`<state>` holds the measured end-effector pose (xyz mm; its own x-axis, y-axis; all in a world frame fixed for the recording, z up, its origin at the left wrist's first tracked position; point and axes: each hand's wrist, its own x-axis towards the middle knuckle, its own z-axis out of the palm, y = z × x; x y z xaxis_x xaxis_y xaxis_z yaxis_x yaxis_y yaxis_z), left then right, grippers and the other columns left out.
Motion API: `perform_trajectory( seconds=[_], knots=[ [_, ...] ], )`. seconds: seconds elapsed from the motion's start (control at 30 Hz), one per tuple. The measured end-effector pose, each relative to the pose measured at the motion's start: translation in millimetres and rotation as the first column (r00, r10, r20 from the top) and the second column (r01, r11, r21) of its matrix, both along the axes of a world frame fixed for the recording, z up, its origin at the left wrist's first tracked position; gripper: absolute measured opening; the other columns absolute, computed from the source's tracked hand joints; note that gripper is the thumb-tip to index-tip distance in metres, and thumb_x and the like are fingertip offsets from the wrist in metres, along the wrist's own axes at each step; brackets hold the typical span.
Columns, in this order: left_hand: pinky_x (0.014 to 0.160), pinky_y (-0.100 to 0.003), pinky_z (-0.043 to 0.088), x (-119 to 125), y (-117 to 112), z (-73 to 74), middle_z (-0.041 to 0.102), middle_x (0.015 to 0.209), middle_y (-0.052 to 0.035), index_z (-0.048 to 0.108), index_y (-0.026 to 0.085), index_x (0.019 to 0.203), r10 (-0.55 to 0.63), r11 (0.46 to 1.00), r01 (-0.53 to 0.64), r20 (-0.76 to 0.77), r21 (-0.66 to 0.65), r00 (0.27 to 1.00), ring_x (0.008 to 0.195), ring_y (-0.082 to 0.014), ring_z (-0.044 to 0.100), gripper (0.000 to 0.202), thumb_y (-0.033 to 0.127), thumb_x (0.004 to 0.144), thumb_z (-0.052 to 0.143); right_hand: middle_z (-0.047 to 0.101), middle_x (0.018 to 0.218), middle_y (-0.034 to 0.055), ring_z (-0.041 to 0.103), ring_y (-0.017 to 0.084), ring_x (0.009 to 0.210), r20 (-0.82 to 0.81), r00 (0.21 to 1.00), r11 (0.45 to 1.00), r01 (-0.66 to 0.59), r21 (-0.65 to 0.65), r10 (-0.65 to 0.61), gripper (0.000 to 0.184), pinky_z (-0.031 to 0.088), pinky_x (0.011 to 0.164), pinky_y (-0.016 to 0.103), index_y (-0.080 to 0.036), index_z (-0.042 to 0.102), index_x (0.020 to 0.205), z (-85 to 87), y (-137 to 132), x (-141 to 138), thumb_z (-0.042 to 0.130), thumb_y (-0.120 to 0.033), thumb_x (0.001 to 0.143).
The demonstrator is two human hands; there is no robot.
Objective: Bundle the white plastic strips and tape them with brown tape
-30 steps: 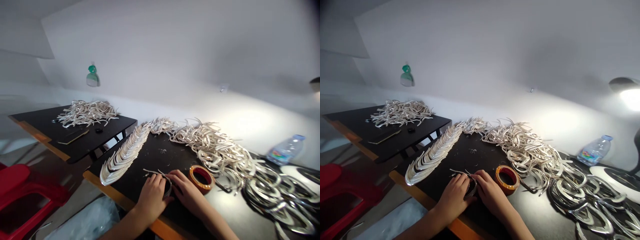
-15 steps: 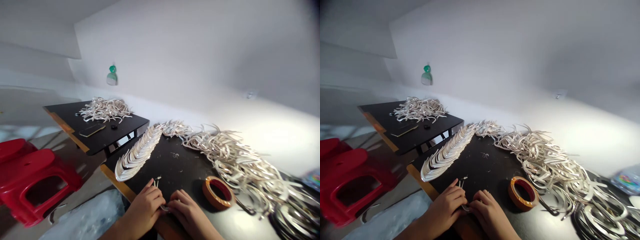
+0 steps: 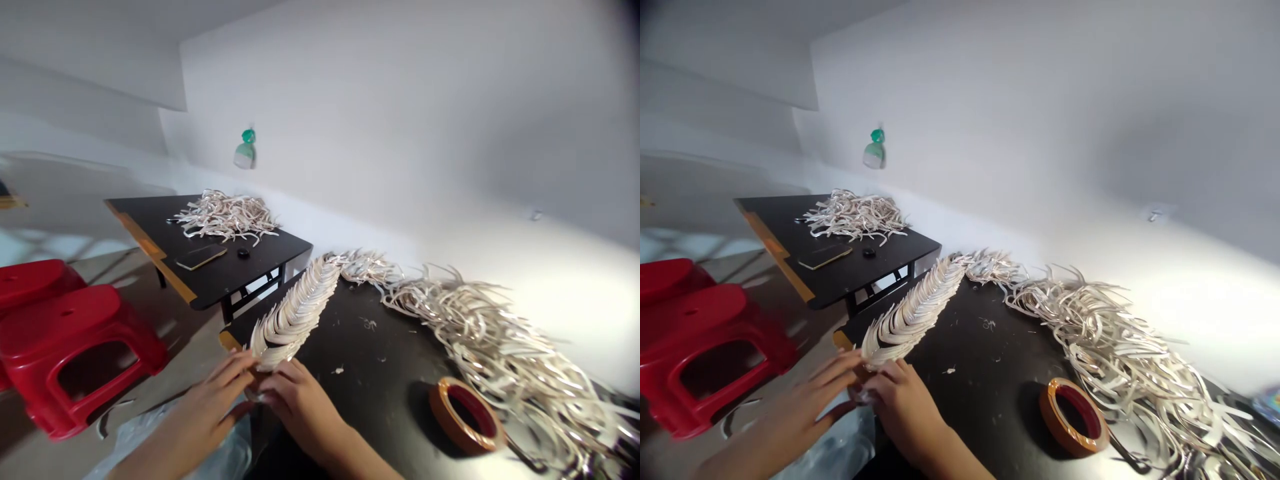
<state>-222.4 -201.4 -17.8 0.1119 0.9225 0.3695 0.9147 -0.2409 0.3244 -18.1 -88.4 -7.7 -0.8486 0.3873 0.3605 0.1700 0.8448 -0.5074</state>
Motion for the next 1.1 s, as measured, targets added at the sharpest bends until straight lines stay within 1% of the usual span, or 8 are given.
perform_trajectory(
  seconds=[0.13, 0.2, 0.27, 0.43, 0.57, 0.67, 0.83, 1.1],
  knots=[
    [0.110, -0.046, 0.055, -26.1, 24.2, -22.7, 0.040, 0.167, -0.0087, 0.034, 0.035, 0.162, 0.105, 0.994, -0.105, 0.017, 0.026, 0.994, 0.146, -0.0326, 0.051, 0.073, 0.051, 0.097, 0.066, 0.063, 0.120, 0.0075, 0.055, 0.026, 0.113, -0.069, 0.976, 0.976, 0.203, -0.075, -0.209, 0.019, 0.051, 0.102, 0.041, -0.025, 0.072, 0.108, -6.5, 11.9, -31.1, 0.075, -0.017, 0.090],
    [0.114, -0.047, 0.051, -26.3, 44.0, -31.1, 0.033, 0.169, -0.0107, 0.018, 0.034, 0.167, 0.104, 0.994, -0.106, 0.045, 0.032, 0.994, 0.150, -0.0325, 0.045, 0.084, 0.055, 0.099, 0.062, 0.062, 0.122, 0.0075, 0.055, 0.028, 0.114, -0.081, 0.962, 0.964, 0.254, -0.078, -0.260, 0.022, 0.050, 0.103, 0.047, -0.026, 0.072, 0.108, -8.2, 19.1, -33.3, 0.075, -0.016, 0.089],
    [0.120, -0.051, 0.043, -23.5, 66.5, -34.5, 0.032, 0.169, -0.0131, 0.012, 0.031, 0.168, 0.063, 0.998, -0.065, 0.051, 0.027, 0.997, 0.153, -0.0336, 0.038, 0.089, 0.058, 0.099, 0.061, 0.063, 0.123, 0.0079, 0.054, 0.029, 0.114, -0.089, 0.955, 0.958, 0.279, -0.061, -0.284, 0.025, 0.049, 0.104, 0.050, -0.026, 0.072, 0.110, -8.8, 28.6, -30.8, 0.071, -0.012, 0.090],
    [0.127, -0.055, 0.028, -22.3, 125.6, -29.2, 0.025, 0.169, -0.0242, 0.016, 0.016, 0.167, -0.032, 0.997, 0.032, 0.015, -0.066, 0.999, 0.158, -0.0341, 0.025, 0.096, 0.068, 0.097, 0.056, 0.065, 0.123, 0.0096, 0.055, 0.029, 0.114, -0.119, 0.928, 0.936, 0.348, -0.060, -0.352, 0.029, 0.049, 0.105, 0.050, -0.023, 0.072, 0.112, -13.4, 62.0, -24.2, 0.062, -0.006, 0.091],
    [0.130, -0.052, 0.023, -27.7, 167.9, -27.3, 0.020, 0.170, -0.0246, 0.018, 0.012, 0.166, -0.103, 0.987, 0.105, 0.027, -0.117, 0.994, 0.160, -0.0337, 0.019, 0.098, 0.072, 0.096, 0.053, 0.065, 0.123, 0.0094, 0.056, 0.029, 0.116, -0.150, 0.907, 0.919, 0.391, -0.040, -0.393, 0.034, 0.049, 0.107, 0.049, -0.023, 0.072, 0.113, -20.3, 87.8, -21.4, 0.055, -0.003, 0.092],
    [0.130, -0.053, 0.022, -32.4, 193.4, -27.5, 0.019, 0.172, -0.0223, 0.014, 0.015, 0.167, -0.163, 0.978, 0.166, 0.033, -0.124, 0.986, 0.160, -0.0335, 0.019, 0.099, 0.074, 0.097, 0.050, 0.064, 0.124, 0.0092, 0.055, 0.028, 0.118, -0.161, 0.900, 0.913, 0.407, -0.020, -0.405, 0.039, 0.049, 0.108, 0.048, -0.023, 0.072, 0.118, -23.6, 100.3, -17.3, 0.051, -0.001, 0.093],
    [0.131, -0.051, 0.020, -36.5, 222.0, -20.8, 0.019, 0.173, -0.0193, 0.014, 0.017, 0.168, -0.225, 0.957, 0.235, 0.075, -0.169, 0.971, 0.160, -0.0335, 0.020, 0.102, 0.075, 0.094, 0.054, 0.062, 0.135, 0.0103, 0.055, 0.026, 0.126, -0.168, 0.895, 0.907, 0.422, 0.013, -0.414, 0.048, 0.048, 0.114, 0.047, -0.023, 0.069, 0.130, -26.0, 110.4, -11.5, 0.045, 0.000, 0.095],
    [0.127, -0.054, 0.028, -33.9, 245.6, -11.5, 0.027, 0.171, -0.0193, 0.020, 0.017, 0.167, -0.157, 0.969, 0.175, 0.110, -0.176, 0.981, 0.157, -0.0392, 0.029, 0.103, 0.068, 0.089, 0.065, 0.053, 0.156, 0.0118, 0.052, 0.027, 0.142, -0.110, 0.896, 0.900, 0.434, 0.020, -0.430, 0.057, 0.043, 0.122, 0.049, -0.022, 0.059, 0.147, -13.3, 108.7, 1.2, 0.046, -0.003, 0.095]
  ],
)
